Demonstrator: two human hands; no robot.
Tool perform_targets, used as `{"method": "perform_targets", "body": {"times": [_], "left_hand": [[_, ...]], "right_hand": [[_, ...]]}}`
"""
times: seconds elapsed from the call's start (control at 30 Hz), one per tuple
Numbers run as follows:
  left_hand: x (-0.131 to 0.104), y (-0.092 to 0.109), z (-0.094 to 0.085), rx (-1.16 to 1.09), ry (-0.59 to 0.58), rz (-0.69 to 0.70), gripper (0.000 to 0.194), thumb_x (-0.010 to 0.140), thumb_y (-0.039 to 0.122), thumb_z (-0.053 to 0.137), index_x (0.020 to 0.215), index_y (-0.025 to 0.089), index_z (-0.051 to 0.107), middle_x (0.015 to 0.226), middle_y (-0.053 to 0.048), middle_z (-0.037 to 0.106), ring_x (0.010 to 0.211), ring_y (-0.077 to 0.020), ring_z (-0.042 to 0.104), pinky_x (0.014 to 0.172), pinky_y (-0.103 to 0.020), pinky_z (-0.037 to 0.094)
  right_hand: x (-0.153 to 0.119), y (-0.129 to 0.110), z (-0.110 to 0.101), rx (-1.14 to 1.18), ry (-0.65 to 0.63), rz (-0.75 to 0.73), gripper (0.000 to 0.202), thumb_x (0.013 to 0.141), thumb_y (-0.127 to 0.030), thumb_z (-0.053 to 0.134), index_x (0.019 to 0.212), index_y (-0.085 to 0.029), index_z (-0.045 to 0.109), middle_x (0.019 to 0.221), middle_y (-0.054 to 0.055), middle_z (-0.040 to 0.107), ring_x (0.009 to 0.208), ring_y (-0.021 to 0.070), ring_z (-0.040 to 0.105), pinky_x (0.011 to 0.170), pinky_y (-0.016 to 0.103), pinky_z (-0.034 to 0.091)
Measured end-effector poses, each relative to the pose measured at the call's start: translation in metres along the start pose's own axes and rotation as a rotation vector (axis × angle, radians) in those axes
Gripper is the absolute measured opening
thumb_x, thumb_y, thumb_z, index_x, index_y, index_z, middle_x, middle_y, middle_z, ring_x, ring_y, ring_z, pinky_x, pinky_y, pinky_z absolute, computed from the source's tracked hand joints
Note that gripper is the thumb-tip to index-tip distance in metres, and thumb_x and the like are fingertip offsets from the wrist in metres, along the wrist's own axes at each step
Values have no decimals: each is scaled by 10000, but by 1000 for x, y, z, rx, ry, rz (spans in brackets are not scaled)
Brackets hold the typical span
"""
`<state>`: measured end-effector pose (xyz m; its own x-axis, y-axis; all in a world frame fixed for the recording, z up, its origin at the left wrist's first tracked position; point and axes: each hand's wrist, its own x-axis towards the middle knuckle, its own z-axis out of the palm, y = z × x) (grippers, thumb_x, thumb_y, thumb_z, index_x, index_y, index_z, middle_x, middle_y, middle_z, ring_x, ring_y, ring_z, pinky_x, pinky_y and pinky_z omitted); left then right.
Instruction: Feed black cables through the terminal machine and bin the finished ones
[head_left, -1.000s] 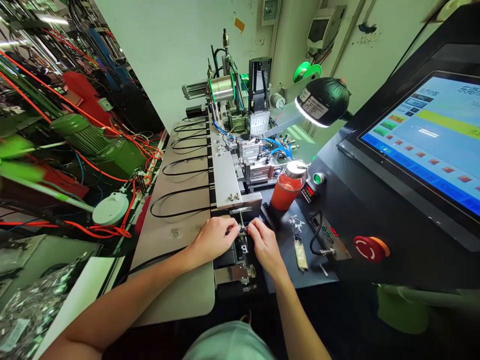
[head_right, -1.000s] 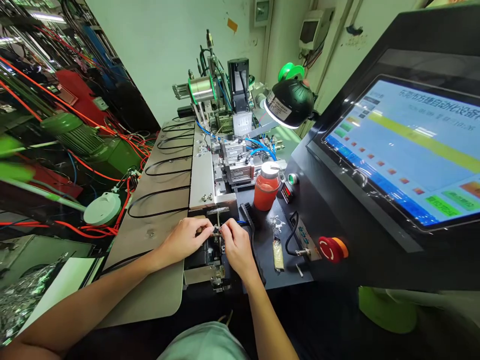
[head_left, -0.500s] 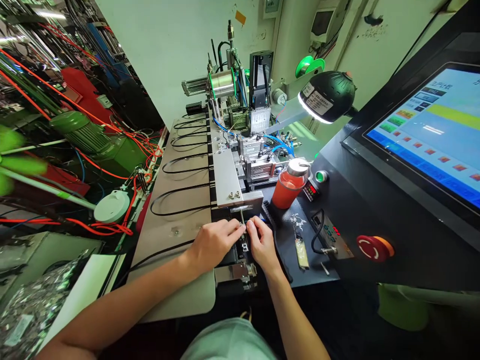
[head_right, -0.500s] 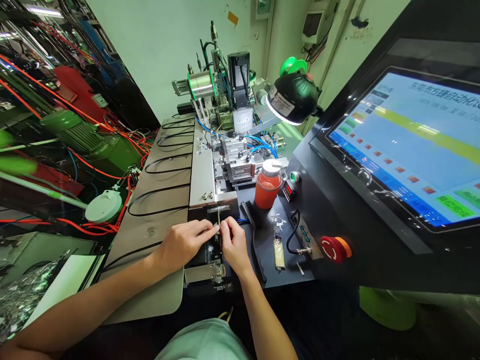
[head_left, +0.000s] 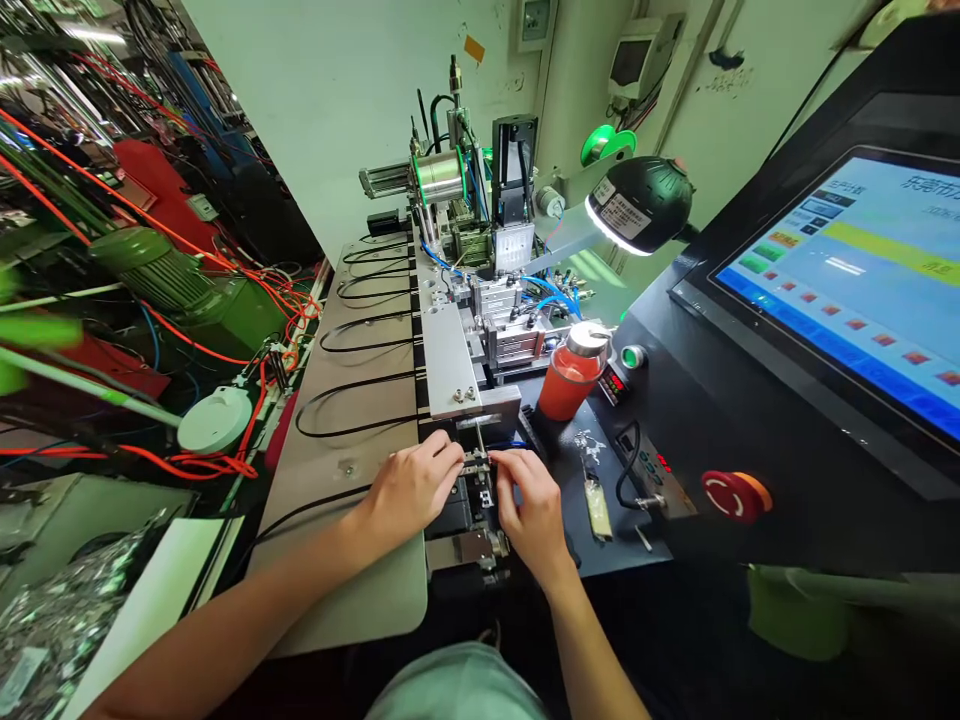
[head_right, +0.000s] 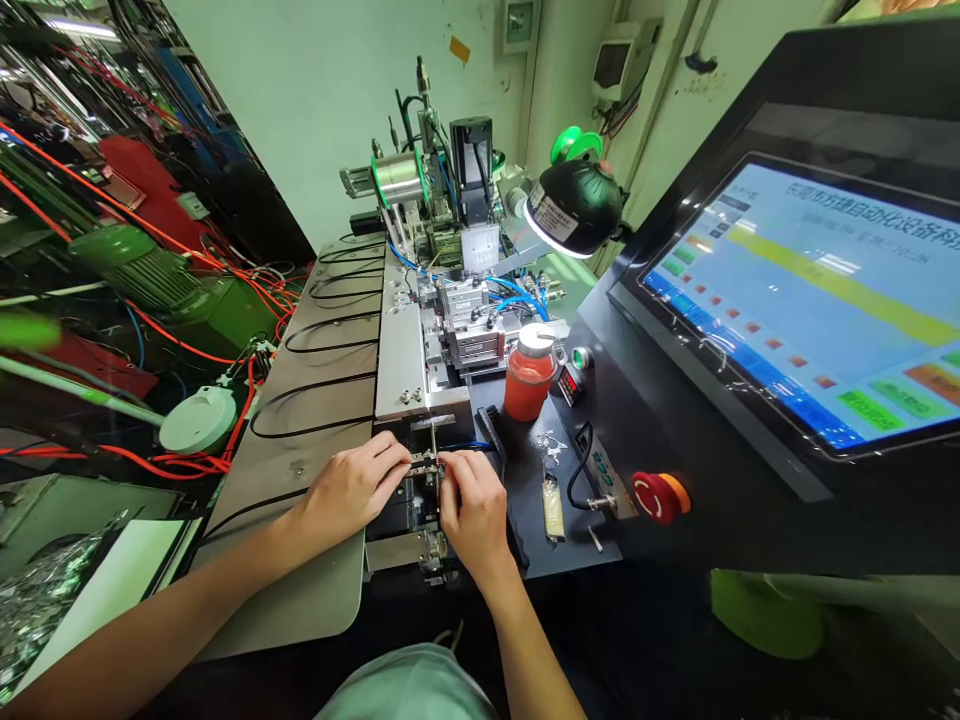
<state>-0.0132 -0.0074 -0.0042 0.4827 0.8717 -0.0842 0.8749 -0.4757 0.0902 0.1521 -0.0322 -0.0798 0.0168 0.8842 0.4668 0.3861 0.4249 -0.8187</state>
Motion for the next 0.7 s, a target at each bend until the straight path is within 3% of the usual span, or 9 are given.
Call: {"method": "perform_targets", "body": {"times": [0.2,0.37,0.5,0.6,0.7], "left_hand": [[2,1,-3,9,-14,5,233,973,242,384,940,184,607,918,-33,601,742,-149,628,656,-250,471],[-1,0,0,11,7,9,232,968,237,390,912,184,609,900,-34,600,706,-139,617,636,-239,449],[2,2,0,-34,2,-5,224,965,239,396,943,186,613,932,-44,623,743,-152,627,658,-243,445],[1,-10,-17,-82,0,-47,219,955,232,398,943,188,613,899,-42,652,758,-161,627,665,-241,434],[-21,-49,-52,-107,-52,-106,315,935,229,385,702,179,590,670,4,621,627,-129,569,609,-206,400]], "right_hand": [[-5,4,-14,-72,200,45,213,942,-158,417,949,-180,628,828,63,651,779,184,614,710,311,489],[-8,-2,-33,-44,180,131,207,934,-201,440,844,-187,626,747,27,632,683,164,598,637,276,464],[-12,-11,-40,0,237,208,189,933,-234,471,886,-186,647,705,1,605,616,141,564,598,250,438],[-15,-15,-46,31,237,222,196,936,-264,481,919,-199,665,662,-15,581,576,130,545,563,236,424],[-17,-15,-55,70,233,235,198,930,-301,503,928,-213,679,620,-21,560,528,127,530,515,227,414]]}}
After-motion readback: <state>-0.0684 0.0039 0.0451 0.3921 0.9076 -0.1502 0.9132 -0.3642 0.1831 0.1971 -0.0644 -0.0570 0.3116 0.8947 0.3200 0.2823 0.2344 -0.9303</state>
